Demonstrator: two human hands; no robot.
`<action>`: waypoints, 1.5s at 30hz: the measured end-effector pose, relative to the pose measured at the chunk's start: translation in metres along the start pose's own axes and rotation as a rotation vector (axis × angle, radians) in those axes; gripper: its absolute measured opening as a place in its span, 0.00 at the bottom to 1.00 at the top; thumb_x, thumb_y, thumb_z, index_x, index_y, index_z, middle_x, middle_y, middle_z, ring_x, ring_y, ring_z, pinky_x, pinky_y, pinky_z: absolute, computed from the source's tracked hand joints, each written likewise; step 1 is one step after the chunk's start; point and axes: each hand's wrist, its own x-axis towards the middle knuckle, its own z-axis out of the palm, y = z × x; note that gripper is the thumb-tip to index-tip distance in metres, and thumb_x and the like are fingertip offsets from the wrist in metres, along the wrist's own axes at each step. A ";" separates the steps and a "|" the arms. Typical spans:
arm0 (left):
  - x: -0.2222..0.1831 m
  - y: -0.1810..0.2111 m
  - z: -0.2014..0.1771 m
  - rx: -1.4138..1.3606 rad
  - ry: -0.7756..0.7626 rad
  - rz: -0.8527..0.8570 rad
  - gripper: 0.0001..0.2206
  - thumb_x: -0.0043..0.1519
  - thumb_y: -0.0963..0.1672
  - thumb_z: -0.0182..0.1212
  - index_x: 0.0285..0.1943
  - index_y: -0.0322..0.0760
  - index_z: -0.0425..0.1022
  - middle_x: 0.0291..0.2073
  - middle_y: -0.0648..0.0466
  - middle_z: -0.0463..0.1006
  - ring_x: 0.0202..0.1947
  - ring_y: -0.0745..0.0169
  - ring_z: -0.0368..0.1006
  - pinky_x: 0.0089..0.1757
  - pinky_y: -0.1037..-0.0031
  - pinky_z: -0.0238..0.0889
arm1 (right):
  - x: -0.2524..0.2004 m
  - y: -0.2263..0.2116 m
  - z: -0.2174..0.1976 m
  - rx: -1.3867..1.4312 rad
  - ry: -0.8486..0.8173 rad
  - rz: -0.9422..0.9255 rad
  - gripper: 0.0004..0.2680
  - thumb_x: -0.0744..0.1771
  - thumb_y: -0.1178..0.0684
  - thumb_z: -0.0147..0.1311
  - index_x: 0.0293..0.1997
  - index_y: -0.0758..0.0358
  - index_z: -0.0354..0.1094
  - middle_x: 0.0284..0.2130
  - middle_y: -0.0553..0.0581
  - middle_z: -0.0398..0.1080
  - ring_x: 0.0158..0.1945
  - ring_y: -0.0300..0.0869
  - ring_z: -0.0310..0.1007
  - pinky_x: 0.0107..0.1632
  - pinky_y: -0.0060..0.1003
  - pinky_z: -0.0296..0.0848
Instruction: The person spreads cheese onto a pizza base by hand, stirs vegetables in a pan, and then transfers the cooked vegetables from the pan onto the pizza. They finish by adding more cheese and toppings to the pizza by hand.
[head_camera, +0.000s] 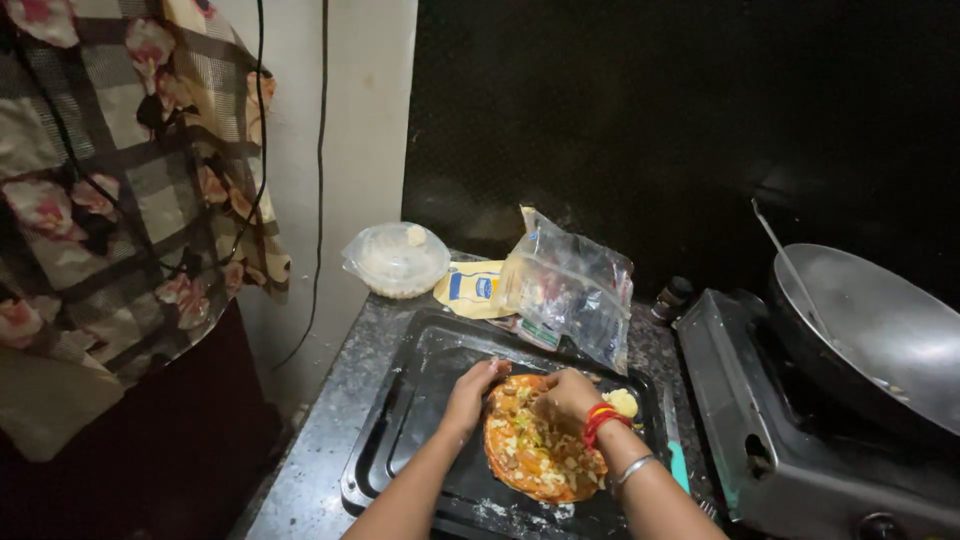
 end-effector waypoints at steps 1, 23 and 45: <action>-0.002 0.002 0.000 0.029 0.000 0.037 0.18 0.67 0.49 0.52 0.54 0.30 0.79 0.49 0.52 0.82 0.54 0.64 0.75 0.55 0.74 0.63 | 0.001 0.001 0.001 0.064 -0.026 0.005 0.10 0.61 0.57 0.60 0.41 0.70 0.81 0.27 0.61 0.80 0.29 0.45 0.79 0.35 0.38 0.76; -0.069 0.046 0.045 0.205 0.139 0.039 0.20 0.66 0.52 0.52 0.56 0.35 0.77 0.48 0.52 0.82 0.49 0.65 0.73 0.51 0.73 0.63 | -0.061 -0.013 0.014 -0.320 0.063 -0.113 0.13 0.58 0.59 0.62 0.45 0.61 0.79 0.40 0.62 0.80 0.46 0.46 0.82 0.52 0.36 0.76; -0.090 0.049 0.048 0.544 0.173 0.215 0.19 0.63 0.50 0.57 0.58 0.35 0.77 0.60 0.46 0.77 0.72 0.52 0.59 0.63 0.68 0.53 | -0.121 -0.007 -0.019 -0.174 -0.042 0.188 0.09 0.56 0.61 0.65 0.36 0.63 0.82 0.30 0.61 0.82 0.33 0.45 0.84 0.38 0.39 0.81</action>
